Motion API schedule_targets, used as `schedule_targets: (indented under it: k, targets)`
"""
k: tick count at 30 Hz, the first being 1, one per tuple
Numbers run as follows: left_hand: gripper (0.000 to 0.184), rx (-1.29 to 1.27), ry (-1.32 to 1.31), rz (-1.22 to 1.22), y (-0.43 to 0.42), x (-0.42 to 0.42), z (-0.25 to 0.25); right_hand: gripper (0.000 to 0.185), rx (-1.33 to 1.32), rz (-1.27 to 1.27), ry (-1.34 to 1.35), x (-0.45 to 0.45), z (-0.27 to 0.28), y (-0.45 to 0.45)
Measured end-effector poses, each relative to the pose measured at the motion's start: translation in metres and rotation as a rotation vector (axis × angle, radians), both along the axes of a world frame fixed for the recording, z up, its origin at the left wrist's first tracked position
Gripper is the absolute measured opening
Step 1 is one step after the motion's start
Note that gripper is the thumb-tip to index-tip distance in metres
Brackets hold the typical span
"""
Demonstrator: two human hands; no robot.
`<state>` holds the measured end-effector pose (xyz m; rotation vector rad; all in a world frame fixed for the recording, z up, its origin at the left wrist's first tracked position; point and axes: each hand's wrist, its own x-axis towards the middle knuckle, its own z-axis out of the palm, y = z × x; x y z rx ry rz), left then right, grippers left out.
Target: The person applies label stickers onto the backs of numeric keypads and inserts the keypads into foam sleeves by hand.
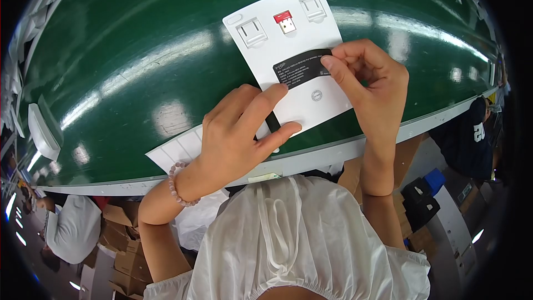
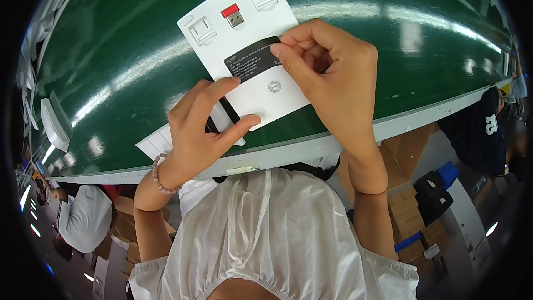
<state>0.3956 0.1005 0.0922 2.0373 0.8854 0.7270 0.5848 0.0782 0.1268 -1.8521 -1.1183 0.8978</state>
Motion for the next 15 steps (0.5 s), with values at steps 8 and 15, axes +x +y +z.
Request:
schedule_targets:
  k: [8,15]
  targets:
    - [0.038,0.006,0.003,0.004,0.002,-0.001,0.002,0.007,0.033,0.007,-0.042,-0.003,0.0,0.003]
    - [0.04,0.008,0.015,0.008,-0.002,0.008,0.004,0.011,0.028,0.026,-0.188,0.001,0.001,0.002]
